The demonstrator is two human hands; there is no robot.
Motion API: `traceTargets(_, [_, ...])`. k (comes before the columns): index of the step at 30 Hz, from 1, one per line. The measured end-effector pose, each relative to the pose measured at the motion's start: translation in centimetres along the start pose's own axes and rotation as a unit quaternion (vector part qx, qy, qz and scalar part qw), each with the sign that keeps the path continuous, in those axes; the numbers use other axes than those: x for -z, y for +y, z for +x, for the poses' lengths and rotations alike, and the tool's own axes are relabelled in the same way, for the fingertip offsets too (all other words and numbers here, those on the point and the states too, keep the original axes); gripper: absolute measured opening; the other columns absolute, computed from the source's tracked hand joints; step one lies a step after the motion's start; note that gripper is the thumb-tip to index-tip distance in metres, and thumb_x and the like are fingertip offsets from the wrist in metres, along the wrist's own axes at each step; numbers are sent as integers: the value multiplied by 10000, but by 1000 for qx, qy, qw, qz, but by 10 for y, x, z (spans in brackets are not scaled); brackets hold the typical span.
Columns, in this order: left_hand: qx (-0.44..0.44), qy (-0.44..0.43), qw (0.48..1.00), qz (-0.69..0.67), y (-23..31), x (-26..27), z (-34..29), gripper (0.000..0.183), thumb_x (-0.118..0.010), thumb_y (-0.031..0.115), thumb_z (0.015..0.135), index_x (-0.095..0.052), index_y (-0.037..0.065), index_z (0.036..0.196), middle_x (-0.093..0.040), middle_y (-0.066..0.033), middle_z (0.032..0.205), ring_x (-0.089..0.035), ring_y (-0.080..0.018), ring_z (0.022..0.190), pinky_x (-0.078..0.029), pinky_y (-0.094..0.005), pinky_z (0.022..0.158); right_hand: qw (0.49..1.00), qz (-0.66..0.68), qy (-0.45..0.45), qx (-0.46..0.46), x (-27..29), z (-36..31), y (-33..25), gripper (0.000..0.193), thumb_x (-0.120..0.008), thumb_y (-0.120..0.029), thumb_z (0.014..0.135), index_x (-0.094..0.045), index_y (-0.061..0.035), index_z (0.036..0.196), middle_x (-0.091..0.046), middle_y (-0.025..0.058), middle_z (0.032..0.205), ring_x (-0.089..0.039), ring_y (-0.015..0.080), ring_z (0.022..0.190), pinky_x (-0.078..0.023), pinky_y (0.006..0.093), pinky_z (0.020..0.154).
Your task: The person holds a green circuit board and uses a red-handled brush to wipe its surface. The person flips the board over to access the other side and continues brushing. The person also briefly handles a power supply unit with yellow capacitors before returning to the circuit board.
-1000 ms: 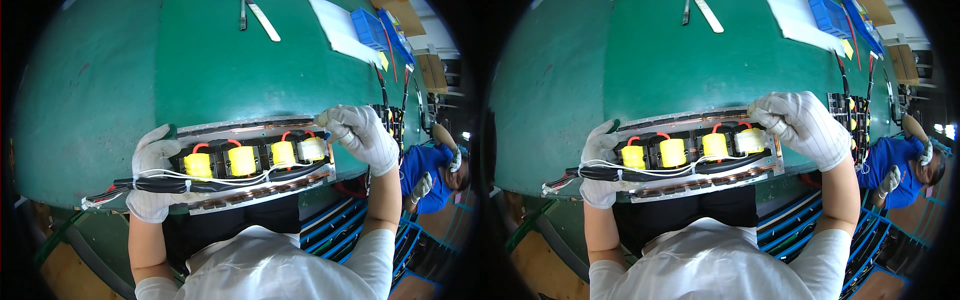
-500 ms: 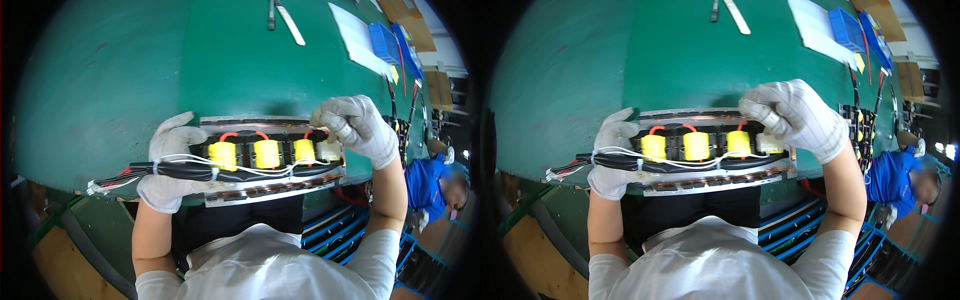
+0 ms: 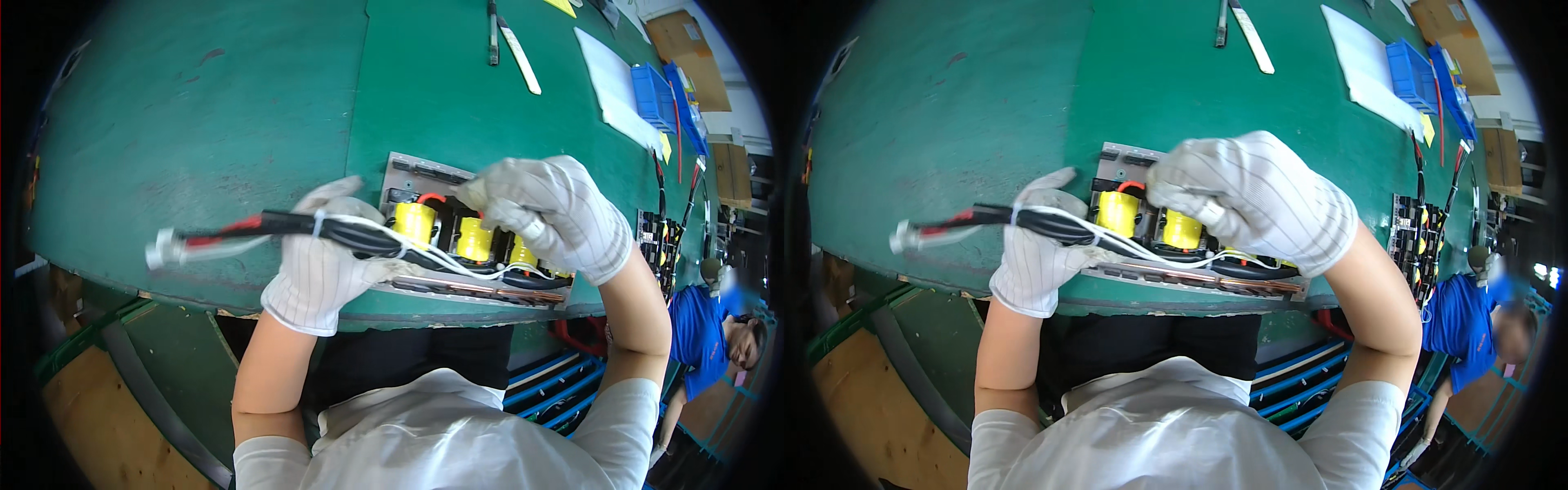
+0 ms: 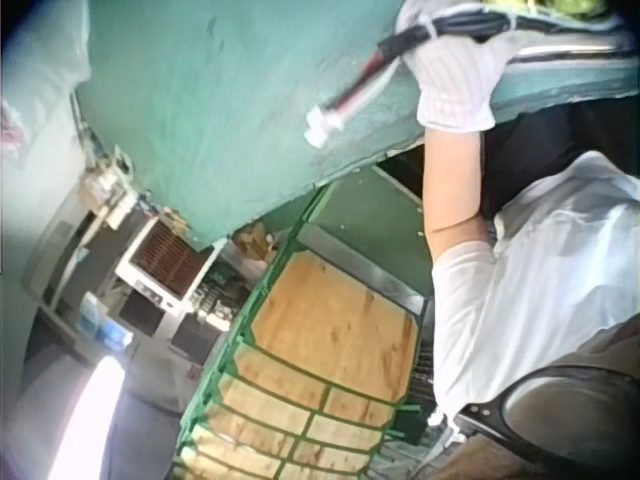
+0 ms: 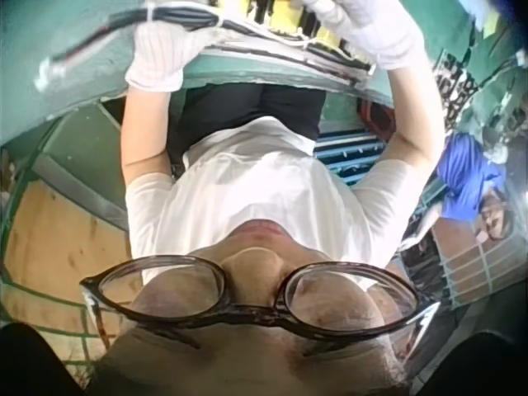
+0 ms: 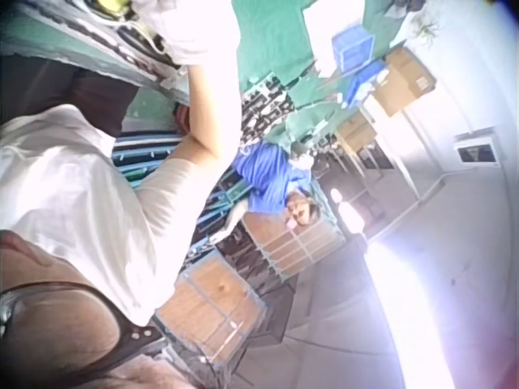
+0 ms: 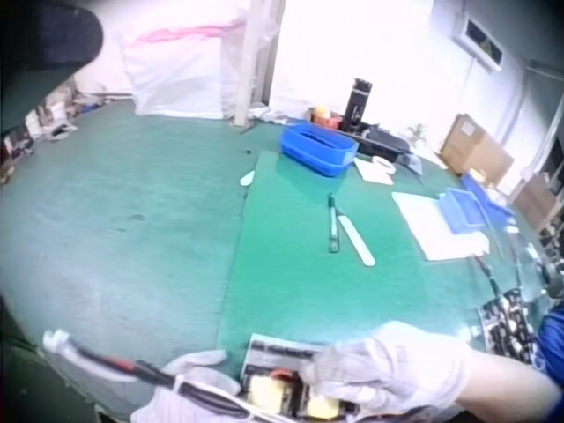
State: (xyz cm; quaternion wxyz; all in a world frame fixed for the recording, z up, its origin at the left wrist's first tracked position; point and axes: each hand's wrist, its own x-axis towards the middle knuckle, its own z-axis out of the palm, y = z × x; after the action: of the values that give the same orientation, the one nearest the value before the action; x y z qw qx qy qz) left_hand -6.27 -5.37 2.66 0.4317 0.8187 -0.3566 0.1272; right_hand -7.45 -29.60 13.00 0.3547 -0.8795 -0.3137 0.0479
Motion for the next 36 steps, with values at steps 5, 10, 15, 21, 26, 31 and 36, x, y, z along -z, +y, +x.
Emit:
traceTargets(5, [18, -37, 999, -9, -6, -3, -4, 509, -705, 575, 621, -629, 83, 727, -631, -41, 737, -625, -296, 832, -497, -421, 787, 997, 69, 28, 8, -20, 34, 0, 330, -478, -286, 936, -581, 27, 947, -638, 142, 925, -650, 210, 709, -530, 292, 651])
traceTargets(10, [99, -63, 993, -15, 2, 2, -6, 539, -701, 590, 626, -634, 71, 753, -639, -60, 774, -608, -317, 863, -496, -433, 760, 980, 15, 109, 164, -29, 51, 6, 363, -445, -301, 943, -552, 39, 1017, -614, 175, 970, -615, 286, 900, -515, 385, 816])
traceTargets(15, [24, -38, 999, -6, -11, -3, -11, 569, -692, 613, 603, -646, 68, 762, -649, -55, 789, -603, -314, 872, -489, -421, 791, 950, 140, 276, 37, -3, 28, -17, 561, -469, -456, 911, -498, 58, 1133, -574, 235, 1132, -622, 342, 959, -531, 415, 799])
traceTargets(21, [148, -78, 982, -88, 11, 8, 0, 401, -823, 353, 593, -647, 58, 799, -657, -50, 772, -618, -269, 873, -455, -375, 894, 928, -65, 363, -40, 11, -57, -33, 469, -441, -354, 946, -524, 74, 1120, -575, 269, 1118, -651, 325, 796, -518, 393, 763])
traceTargets(26, [217, -44, 954, -202, 11, 10, -11, 406, -720, 337, 732, -577, 11, 928, -643, -96, 834, -629, -249, 816, -405, -431, 973, 851, 184, 479, -112, -9, -159, -60, 326, -513, -330, 918, -529, -22, 1024, -562, 134, 1022, -539, 248, 919, -421, 396, 876])
traceTargets(31, [341, 12, 892, -297, 19, 14, -11, 580, -600, 464, 788, -551, -61, 1030, -636, -135, 936, -611, -212, 851, -403, -412, 960, 709, 382, 575, -144, -30, -227, -69, 195, -570, -194, 892, -485, -48, 989, -484, 65, 923, -464, 182, 873, -408, 328, 809])
traceTargets(36, [227, 62, 957, -170, 10, 9, -22, 744, -304, 641, 873, -597, -42, 859, -619, -154, 733, -587, -302, 913, -416, -498, 917, 577, 541, 598, -126, -38, -249, -59, 151, -568, -138, 893, -488, -29, 962, -483, 54, 879, -475, 177, 856, -422, 320, 817])
